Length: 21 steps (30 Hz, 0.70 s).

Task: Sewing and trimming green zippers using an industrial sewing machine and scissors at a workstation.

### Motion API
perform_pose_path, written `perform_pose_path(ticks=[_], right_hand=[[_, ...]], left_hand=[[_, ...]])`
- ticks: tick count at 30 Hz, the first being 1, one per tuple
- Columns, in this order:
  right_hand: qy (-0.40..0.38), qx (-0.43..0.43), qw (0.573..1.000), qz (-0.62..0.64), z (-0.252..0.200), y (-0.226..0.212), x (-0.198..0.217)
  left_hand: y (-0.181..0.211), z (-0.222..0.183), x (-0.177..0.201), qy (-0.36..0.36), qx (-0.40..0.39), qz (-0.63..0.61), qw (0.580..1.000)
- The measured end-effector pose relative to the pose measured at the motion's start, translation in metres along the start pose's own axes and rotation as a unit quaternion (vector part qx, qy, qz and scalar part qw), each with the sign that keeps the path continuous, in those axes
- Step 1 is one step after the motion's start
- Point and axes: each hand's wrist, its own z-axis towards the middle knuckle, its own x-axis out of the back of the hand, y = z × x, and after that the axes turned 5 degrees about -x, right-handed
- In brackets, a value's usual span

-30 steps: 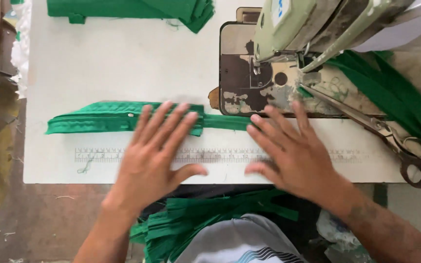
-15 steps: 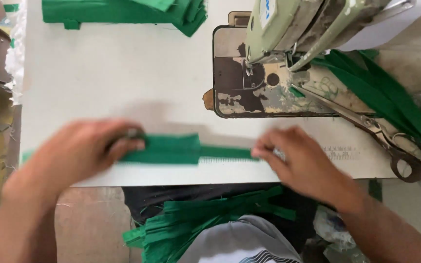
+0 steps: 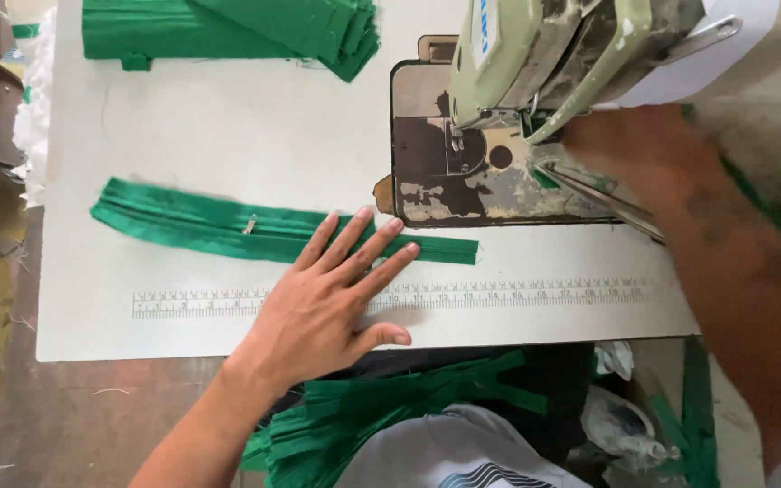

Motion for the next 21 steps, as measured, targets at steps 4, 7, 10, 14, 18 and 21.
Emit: perform_pose_path(ticks=[4,7,10,14,18,21], right_hand=[[0.173,0.077,0.982,-0.024,-0.037,0.025,-0.028],[0.381,0.130,0.915,0.026,-0.046,0.079,-0.057],[0.462,0.098,0.881,-0.018,-0.053,0.113,-0.055],[0.443,0.119,0.887,0.052,-0.034,0.106,-0.056],[0.422,0.097,0.900,0.041,-0.007,0.087,-0.053],[0.412,0.124,0.901,-0.059,0.008,0.085,-0.056]], left_hand=[[0.011,0.010,-0.003,0.016,0.039,0.011,0.999],[0.014,0.016,-0.009,0.019,0.043,0.015,0.999],[0.016,0.023,-0.015,0.031,0.032,0.019,0.999],[0.036,0.025,-0.003,0.090,0.026,-0.031,0.995],[0.060,0.021,-0.003,0.123,0.019,-0.102,0.987],[0.069,0.018,-0.007,0.152,0.021,-0.152,0.976]])
